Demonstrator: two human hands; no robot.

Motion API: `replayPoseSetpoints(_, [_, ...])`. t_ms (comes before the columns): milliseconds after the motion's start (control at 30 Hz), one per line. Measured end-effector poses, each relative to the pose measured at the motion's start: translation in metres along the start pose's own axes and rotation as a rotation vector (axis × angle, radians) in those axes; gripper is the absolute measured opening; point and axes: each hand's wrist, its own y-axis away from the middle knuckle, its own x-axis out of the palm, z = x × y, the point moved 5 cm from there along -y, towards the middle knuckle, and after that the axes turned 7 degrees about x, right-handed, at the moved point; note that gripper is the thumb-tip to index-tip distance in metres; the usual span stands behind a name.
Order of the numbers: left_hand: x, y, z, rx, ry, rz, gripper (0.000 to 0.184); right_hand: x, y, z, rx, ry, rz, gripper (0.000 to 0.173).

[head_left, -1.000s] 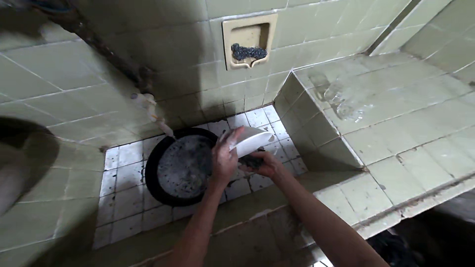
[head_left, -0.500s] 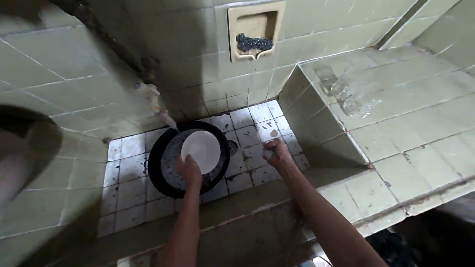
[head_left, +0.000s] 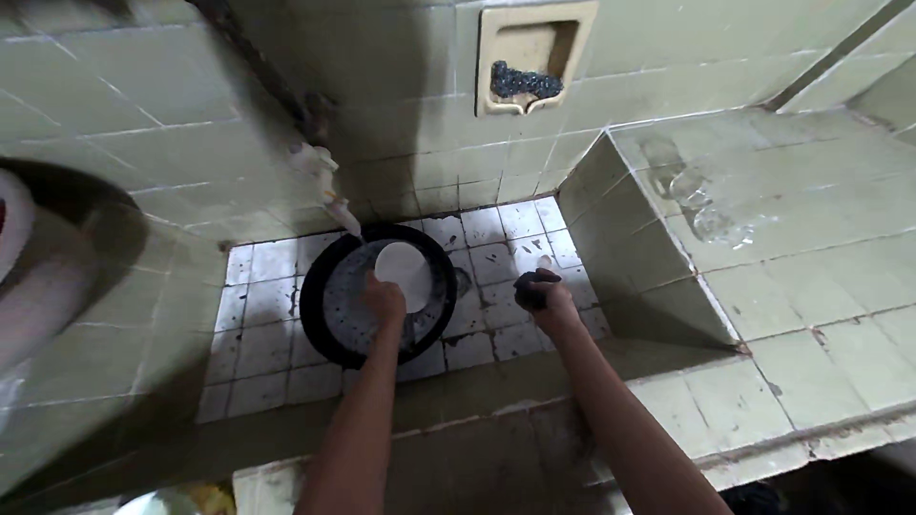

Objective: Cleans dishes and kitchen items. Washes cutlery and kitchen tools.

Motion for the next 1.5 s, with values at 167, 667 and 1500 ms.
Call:
replayPoseSetpoints(167, [0.014,0.003,0.024,-0.219,0.216,0.050,0.044,0.014,0.017,-0.008,0.144,0.063,0.149,0.043])
replayPoseSetpoints(667, [-0.038,0.064,-0.081,0.224,0.485,0.105,0.035,0.076,0.056,-0.056,0.510,-0.053,0.439,0.027])
replayPoseSetpoints(1500, [-0.021,0.016,0.015,-0.057,0.023,-0.009,0.038,0.018,0.014,-0.015,-0.103,0.996,0.219,0.044])
